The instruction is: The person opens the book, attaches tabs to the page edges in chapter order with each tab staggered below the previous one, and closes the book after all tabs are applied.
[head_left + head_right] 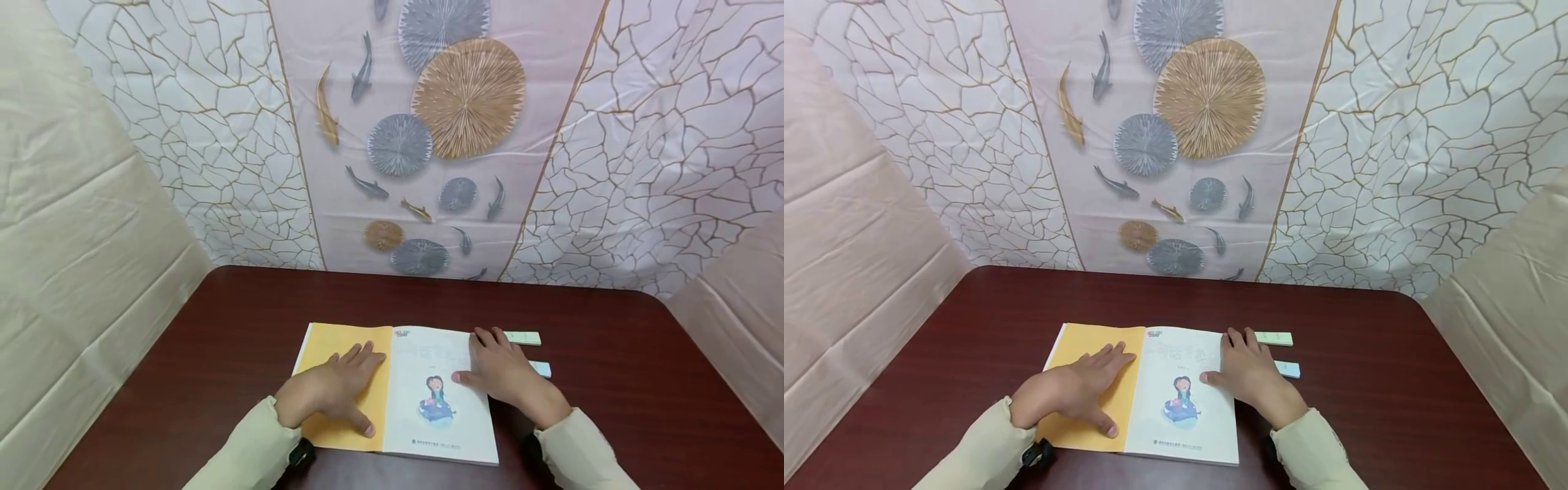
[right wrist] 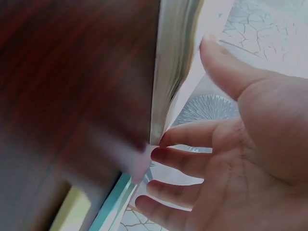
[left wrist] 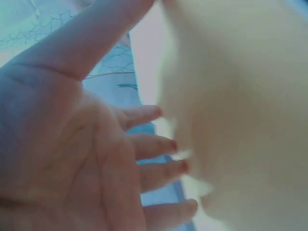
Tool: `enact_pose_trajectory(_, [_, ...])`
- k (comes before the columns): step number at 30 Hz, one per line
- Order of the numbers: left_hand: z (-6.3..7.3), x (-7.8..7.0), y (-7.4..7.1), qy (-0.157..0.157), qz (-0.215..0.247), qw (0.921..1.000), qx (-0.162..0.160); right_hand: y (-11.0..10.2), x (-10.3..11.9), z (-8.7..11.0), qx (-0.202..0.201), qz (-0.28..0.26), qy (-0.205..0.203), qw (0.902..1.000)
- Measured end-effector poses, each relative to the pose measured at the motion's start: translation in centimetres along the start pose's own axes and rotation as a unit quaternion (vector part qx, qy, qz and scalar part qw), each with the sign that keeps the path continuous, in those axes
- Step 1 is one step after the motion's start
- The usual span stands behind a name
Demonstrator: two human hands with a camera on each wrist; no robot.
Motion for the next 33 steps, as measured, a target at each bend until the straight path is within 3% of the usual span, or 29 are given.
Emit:
enact_pose_trajectory(5, [-0.5, -0.6, -0.5, -0.031, -0.046, 0.9982, 0.024, 0.2, 0.1, 0.0, 0.000, -0.008, 0.023, 0.9997])
enact_pose_trajectory(10, [-0.7, -0.7, -0.9, -0.037, -0.060, 0.9971, 0.030, -0.2, 0.1, 0.1, -0.024, -0.006, 0.037, 0.9990])
enact_pose_trajectory(15, [-1.1, -0.6, -2.2, -0.013, -0.024, 0.9987, -0.044, -1.1, 0.4, 0.2, -0.056, -0.015, 0.044, 0.9974])
enact_pose_trajectory(20, [-1.6, -0.5, -3.0, 0.009, 0.032, 0.9938, -0.106, -2.0, 1.0, 0.7, -0.066, -0.123, 0.040, 0.9895])
enact_pose_trajectory(24, [-1.9, -0.8, -2.7, 0.035, 0.058, 0.9918, -0.109, -3.7, 2.3, 1.6, -0.111, -0.223, -0.011, 0.9683])
enact_pose_trajectory(29, [-2.3, -1.0, -2.9, 0.092, 0.105, 0.9846, -0.106, -4.6, 4.8, 2.4, -0.133, -0.365, -0.109, 0.9153])
enact_pose_trajectory(31, [-2.5, -0.4, -3.3, 0.112, 0.155, 0.9761, -0.104, -4.1, 6.1, 2.4, -0.116, -0.389, -0.149, 0.9015])
enact_pose_trajectory(33, [-2.7, 0.4, -3.8, 0.125, 0.252, 0.9555, -0.090, -3.3, 7.5, 2.4, -0.097, -0.388, -0.188, 0.8972])
Point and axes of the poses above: each hand's wrist, its own z-axis away from the middle knuckle, its own y-axis out of the palm, x = y × z, the point moved 10 cm from there along -z, towards the middle knuckle, and after that the axes turned 5 degrees about -y, right-handed, at the moved point
